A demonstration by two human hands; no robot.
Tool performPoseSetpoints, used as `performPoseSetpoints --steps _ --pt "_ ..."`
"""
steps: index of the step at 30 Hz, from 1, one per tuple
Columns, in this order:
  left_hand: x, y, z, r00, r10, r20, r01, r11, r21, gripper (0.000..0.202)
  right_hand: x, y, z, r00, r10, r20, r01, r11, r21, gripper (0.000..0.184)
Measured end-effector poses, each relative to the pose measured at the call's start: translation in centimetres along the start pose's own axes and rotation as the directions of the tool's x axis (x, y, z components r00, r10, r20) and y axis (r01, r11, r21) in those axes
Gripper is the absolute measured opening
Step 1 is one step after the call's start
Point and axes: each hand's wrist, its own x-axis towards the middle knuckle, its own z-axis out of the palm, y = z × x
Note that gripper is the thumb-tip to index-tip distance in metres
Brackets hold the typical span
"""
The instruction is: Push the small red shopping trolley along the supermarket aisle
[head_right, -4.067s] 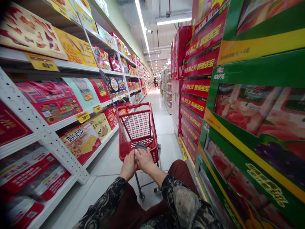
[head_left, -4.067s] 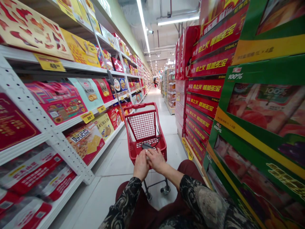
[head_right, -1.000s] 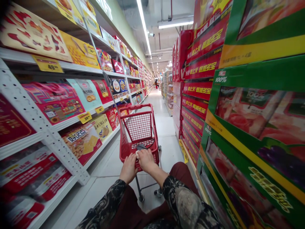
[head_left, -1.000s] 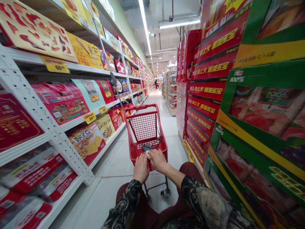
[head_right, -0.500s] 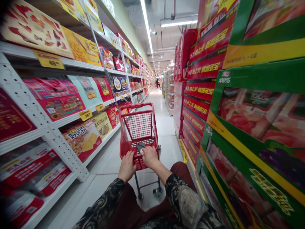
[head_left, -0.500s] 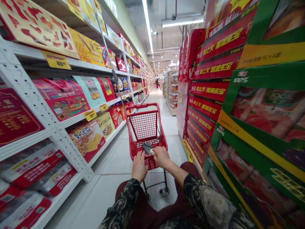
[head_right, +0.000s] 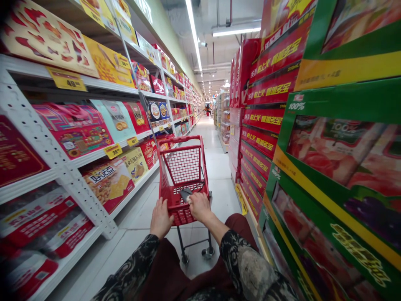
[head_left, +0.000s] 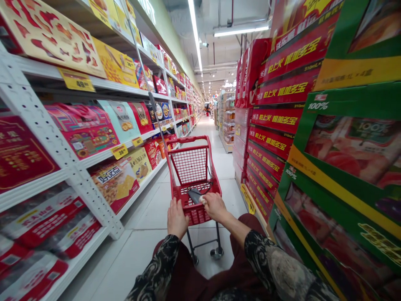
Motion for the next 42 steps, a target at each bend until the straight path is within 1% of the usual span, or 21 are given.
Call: performPoseSetpoints --steps 3,7,11,17,21,22,27,31,34,37,39,42 --pt "0.3 -0.2 0.4 1.0 0.0 -0.007 0.0 1.0 -0.024 0.062 0.3 -1.0 1.2 0.998 -0.059 -0.004 0.059 0.998 0.006 0.026" --pt "0.7 -0.8 0.8 1.0 0.008 0.006 -0.008 0.999 -0.05 0.063 1.0 -3.1 2.5 0.989 -0.145 0.03 0.144 0.989 0.022 0.029" --pt "0.6 -1.1 0.8 0.999 0.037 0.006 -0.036 0.997 -0.07 0.062 1.2 -4.1 2.3 0.984 -0.17 0.055 0.169 0.985 0.018 0.025" --pt "0.3 -0.8 0.7 0.999 0.047 0.001 -0.046 0.995 -0.094 0.062 0.3 -3.4 1.1 0.984 -0.151 0.095 0.152 0.988 -0.006 0.029" --pt "0.8 -0.8 0.5 0.998 0.058 0.028 -0.055 0.994 -0.098 0.064 -0.1 -2.9 1.3 0.978 -0.178 0.105 0.182 0.983 -0.027 0.05" --pt "1.0 -0.8 0.5 0.997 0.063 0.042 -0.059 0.994 -0.094 0.065 -0.1 -2.8 1.4 0.979 -0.172 0.108 0.177 0.983 -0.038 0.051" --pt "1.6 -0.8 0.0 0.99 0.095 0.107 -0.09 0.995 -0.05 0.066 0.8 -2.2 1.5 0.979 -0.128 0.157 0.136 0.99 -0.045 0.044" --pt "1.5 -1.1 -0.4 0.982 0.142 0.124 -0.138 0.989 -0.045 0.062 1.0 -0.8 0.7 0.987 -0.087 0.134 0.092 0.995 -0.03 0.043" --pt "1.1 -1.1 -0.2 0.99 0.092 0.109 -0.085 0.994 -0.068 0.064 0.8 0.5 0.1 0.992 -0.038 0.117 0.041 0.999 -0.028 0.041" --pt "0.9 -0.7 0.2 0.993 0.012 0.119 0.0 0.995 -0.102 0.072 0.9 0.8 0.0 0.993 -0.014 0.12 0.02 0.999 -0.048 0.04" --pt "1.0 -0.4 0.4 0.991 -0.011 0.137 0.029 0.991 -0.13 0.077 1.1 0.3 0.4 0.992 -0.025 0.127 0.034 0.997 -0.069 0.04" --pt "1.5 -0.2 0.6 0.988 -0.019 0.154 0.042 0.988 -0.149 0.079 1.7 -1.5 1.5 0.986 -0.085 0.142 0.097 0.992 -0.08 0.04"
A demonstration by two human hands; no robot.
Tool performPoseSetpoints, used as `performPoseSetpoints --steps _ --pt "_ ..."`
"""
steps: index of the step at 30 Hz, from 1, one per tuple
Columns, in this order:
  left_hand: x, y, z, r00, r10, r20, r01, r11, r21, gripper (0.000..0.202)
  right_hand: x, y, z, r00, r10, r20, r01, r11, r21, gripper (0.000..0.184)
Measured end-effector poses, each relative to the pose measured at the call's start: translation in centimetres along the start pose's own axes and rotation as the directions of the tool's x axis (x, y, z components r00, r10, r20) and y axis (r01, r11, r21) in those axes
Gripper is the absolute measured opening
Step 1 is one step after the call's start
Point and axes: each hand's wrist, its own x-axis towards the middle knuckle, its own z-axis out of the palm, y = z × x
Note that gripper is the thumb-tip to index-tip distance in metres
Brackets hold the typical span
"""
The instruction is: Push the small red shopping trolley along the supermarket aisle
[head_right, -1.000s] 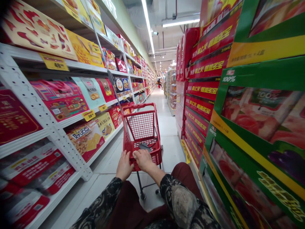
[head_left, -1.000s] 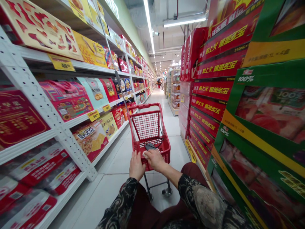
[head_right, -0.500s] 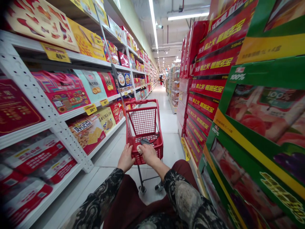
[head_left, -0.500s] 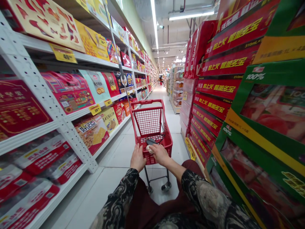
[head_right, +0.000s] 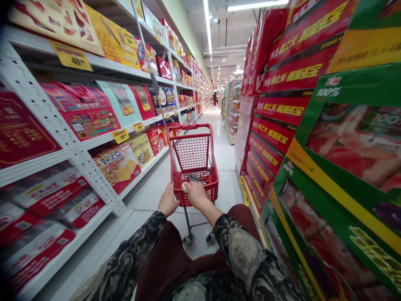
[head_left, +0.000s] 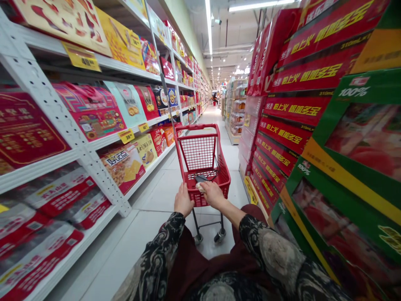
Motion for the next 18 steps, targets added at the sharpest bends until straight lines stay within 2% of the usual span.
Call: performPoseSetpoints --steps 5,11,14,18 --pt "0.4 -0.6 -0.1 0.999 0.03 0.011 -0.03 0.999 -0.013 0.076 1.3 -2.3 0.7 0.998 -0.062 0.019 0.062 0.998 0.001 0.039" --pt "-1.5 -1.0 0.3 0.997 0.068 -0.031 -0.067 0.997 0.03 0.079 0.4 -1.1 0.6 0.999 -0.041 -0.036 0.041 0.999 -0.004 0.039" --pt "-2.1 -0.6 0.5 0.997 0.081 -0.001 -0.081 0.995 0.058 0.079 0.2 -0.8 1.1 0.998 -0.017 -0.066 0.016 1.0 -0.024 0.038" --pt "-1.2 0.1 0.1 0.998 0.018 0.068 -0.023 0.997 0.074 0.081 1.0 -1.1 1.9 0.998 -0.005 -0.062 0.002 0.999 -0.052 0.036"
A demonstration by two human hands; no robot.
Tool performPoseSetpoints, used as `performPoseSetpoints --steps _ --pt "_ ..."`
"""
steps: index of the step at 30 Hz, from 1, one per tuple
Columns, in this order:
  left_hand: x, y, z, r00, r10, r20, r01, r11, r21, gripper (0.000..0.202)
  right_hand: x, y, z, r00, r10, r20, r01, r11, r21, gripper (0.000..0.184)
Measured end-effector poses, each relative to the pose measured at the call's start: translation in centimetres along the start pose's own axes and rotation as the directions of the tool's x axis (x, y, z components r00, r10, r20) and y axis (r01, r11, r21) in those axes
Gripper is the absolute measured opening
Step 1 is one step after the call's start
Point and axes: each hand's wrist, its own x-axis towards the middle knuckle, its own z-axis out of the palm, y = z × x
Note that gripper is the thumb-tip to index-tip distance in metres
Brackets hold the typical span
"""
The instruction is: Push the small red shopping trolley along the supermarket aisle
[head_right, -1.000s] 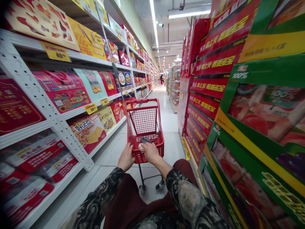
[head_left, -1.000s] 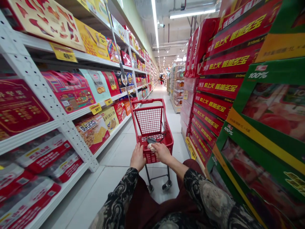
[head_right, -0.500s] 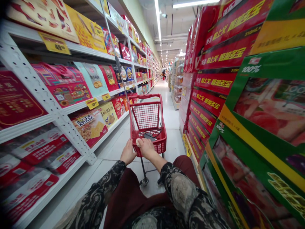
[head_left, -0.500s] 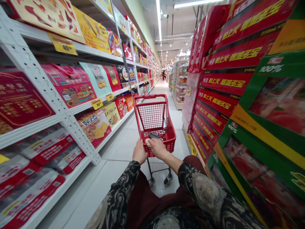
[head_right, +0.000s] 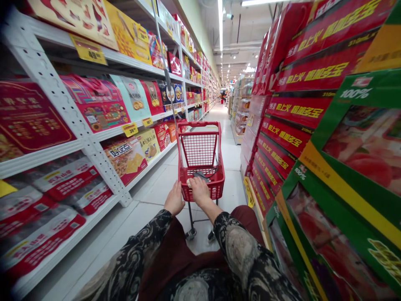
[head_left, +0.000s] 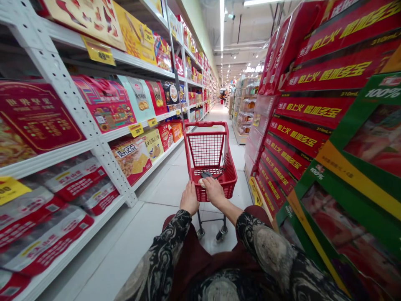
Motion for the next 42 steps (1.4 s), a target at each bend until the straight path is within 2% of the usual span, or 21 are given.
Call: performPoseSetpoints --steps 7,15,20,22,26,29,32,36,39,42 --pt "1.9 -0.2 -1.5 0.992 -0.073 0.102 0.071 0.997 0.027 0.079 2.1 0.0 0.1 0.998 -0.02 0.063 0.019 1.0 0.017 0.034" --pt "-0.2 -0.5 0.3 0.998 -0.002 0.069 0.003 1.0 -0.018 0.083 2.3 0.3 0.9 0.998 -0.062 0.003 0.062 0.997 0.035 0.033" --pt "-0.6 -1.2 0.0 0.992 -0.064 0.104 0.066 0.998 -0.021 0.08 2.9 -0.2 0.7 0.998 -0.058 0.033 0.058 0.998 0.006 0.032" --pt "-0.7 -1.6 -0.2 0.992 -0.073 0.106 0.076 0.997 -0.02 0.079 2.6 -0.6 0.8 0.996 -0.084 -0.001 0.084 0.996 0.002 0.034" --pt "-1.4 -2.1 -0.1 0.993 -0.083 0.088 0.085 0.996 -0.02 0.079 0.6 -1.1 2.1 0.968 -0.239 -0.08 0.239 0.971 -0.012 0.038" --pt "-2.3 -2.4 0.4 0.992 -0.083 0.091 0.085 0.996 -0.017 0.078 -0.6 -1.1 2.6 0.953 -0.3 -0.033 0.298 0.953 -0.044 0.039" --pt "-2.9 -2.5 0.6 0.992 -0.081 0.093 0.082 0.997 -0.008 0.077 -0.8 -1.0 2.4 0.946 -0.323 0.01 0.323 0.944 -0.06 0.04" --pt "-3.0 -2.0 0.3 0.991 -0.08 0.104 0.08 0.997 0.005 0.075 -0.5 -1.1 2.4 0.938 -0.346 -0.001 0.344 0.934 -0.092 0.039" --pt "-2.8 -1.0 0.1 0.99 -0.051 0.13 0.051 0.999 0.001 0.075 -1.5 -0.6 3.6 0.914 -0.405 -0.002 0.4 0.904 -0.151 0.035" --pt "-2.9 -0.3 0.0 0.989 -0.055 0.138 0.054 0.998 0.008 0.075 -3.1 0.5 5.1 0.916 -0.4 0.006 0.393 0.897 -0.203 0.03"
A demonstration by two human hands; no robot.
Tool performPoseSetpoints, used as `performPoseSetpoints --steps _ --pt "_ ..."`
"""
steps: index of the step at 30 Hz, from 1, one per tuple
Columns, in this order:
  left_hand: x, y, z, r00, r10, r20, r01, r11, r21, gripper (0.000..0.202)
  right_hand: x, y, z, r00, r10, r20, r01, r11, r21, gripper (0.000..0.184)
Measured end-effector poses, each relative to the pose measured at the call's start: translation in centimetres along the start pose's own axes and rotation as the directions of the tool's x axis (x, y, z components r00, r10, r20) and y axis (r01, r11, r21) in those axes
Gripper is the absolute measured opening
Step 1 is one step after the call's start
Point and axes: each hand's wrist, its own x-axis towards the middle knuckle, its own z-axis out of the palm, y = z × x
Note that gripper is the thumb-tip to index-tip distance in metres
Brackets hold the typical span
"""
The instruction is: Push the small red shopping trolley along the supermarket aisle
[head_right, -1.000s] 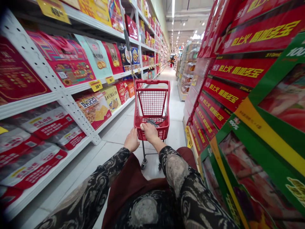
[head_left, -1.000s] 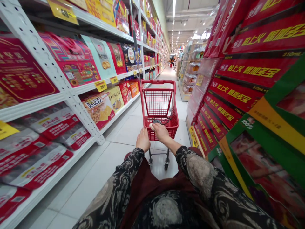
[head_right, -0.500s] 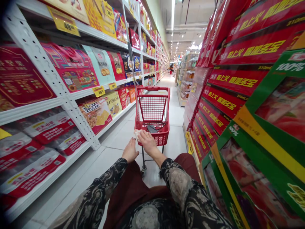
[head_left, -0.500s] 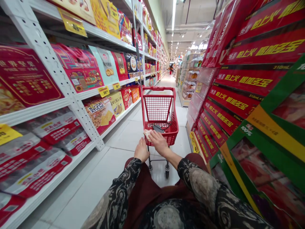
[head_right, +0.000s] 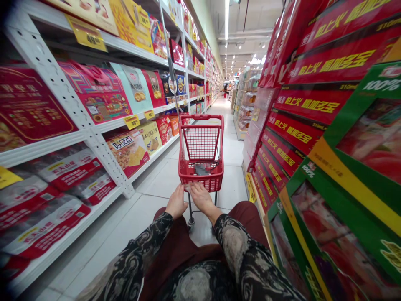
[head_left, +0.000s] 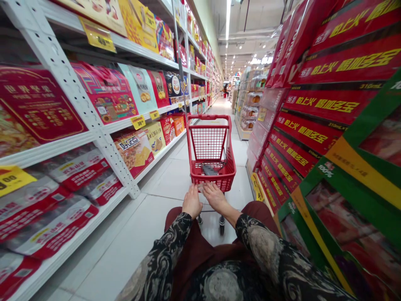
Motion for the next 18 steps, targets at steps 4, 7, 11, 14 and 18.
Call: performPoseSetpoints --steps 4,7,11,14,18 --pt "-0.3 0.2 -0.2 0.999 -0.037 -0.007 0.037 0.999 0.032 0.075 -1.4 0.2 0.0 0.993 0.058 -0.104 -0.058 0.998 0.006 0.031" --pt "-0.3 0.7 -0.5 0.999 -0.027 -0.048 0.03 0.997 0.073 0.075 -0.8 0.5 -1.9 0.954 0.15 -0.259 -0.141 0.988 0.056 0.033" --pt "-0.2 2.1 -0.3 0.99 0.095 -0.108 -0.08 0.988 0.134 0.075 -0.2 1.0 -3.3 0.916 0.214 -0.339 -0.204 0.977 0.066 0.031" --pt "-0.4 2.9 0.5 0.975 0.192 -0.115 -0.167 0.966 0.199 0.075 -0.8 1.1 -2.5 0.934 0.199 -0.297 -0.199 0.98 0.03 0.029" --pt "-1.1 2.9 1.5 0.975 0.214 -0.055 -0.192 0.942 0.275 0.072 -2.1 0.9 -0.3 0.974 0.143 -0.175 -0.145 0.989 0.0 0.025"
